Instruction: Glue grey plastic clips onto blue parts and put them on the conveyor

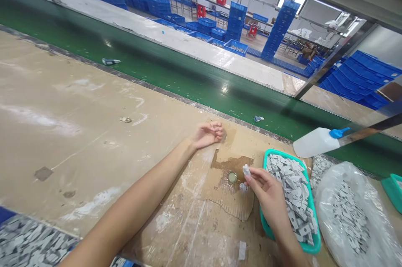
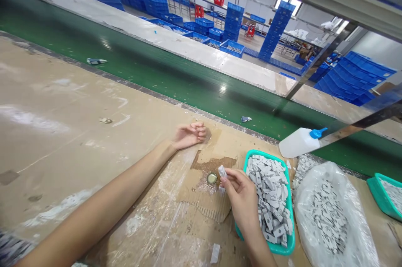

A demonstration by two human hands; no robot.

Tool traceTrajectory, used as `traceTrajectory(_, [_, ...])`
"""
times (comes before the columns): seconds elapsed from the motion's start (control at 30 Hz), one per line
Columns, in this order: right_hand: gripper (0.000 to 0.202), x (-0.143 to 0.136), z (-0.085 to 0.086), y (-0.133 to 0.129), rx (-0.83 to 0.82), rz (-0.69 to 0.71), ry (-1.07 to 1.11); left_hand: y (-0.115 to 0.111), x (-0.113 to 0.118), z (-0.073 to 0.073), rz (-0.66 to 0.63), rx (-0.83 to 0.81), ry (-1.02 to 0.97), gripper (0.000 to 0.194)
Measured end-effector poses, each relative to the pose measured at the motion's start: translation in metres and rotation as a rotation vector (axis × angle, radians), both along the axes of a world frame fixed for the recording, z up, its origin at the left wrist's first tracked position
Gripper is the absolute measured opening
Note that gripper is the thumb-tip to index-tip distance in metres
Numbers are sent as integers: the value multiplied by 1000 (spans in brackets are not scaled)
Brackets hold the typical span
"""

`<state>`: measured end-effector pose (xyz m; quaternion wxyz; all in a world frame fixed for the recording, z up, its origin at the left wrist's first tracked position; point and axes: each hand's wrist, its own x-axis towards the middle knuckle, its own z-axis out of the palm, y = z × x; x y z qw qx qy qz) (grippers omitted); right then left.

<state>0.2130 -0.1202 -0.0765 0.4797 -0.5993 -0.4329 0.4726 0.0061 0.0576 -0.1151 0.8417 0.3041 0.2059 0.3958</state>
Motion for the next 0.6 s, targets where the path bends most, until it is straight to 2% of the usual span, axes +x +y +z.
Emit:
traceTrajectory(0.1, [34, -1, -7, -4, 32, 83, -172, -5, 10, -3, 124, 91, 209, 22])
traceTrajectory(0.17, [34, 1, -12, -5, 49, 118, -258, -9, 23, -3, 254, 155, 359, 20])
traceTrajectory(0.23, [34, 2, -18, -5, 75, 126, -308, -8, 39, -1, 390, 252, 531, 15])
traceTrajectory(0.3, [35, 3, -21, -5, 91, 118, -336, 0, 57, 6, 469, 375, 681, 14])
traceTrajectory(0.4, [33, 2, -22, -5, 86, 81, -343, 25, 85, 19, 500, 534, 829, 18])
traceTrajectory(0.47, [30, 1, -20, -4, 91, 60, -312, 44, 102, 25, 497, 585, 894, 27])
traceTrajectory(0.6, [24, -3, -18, -2, 136, 44, -231, 68, 127, 20, 449, 591, 959, 41])
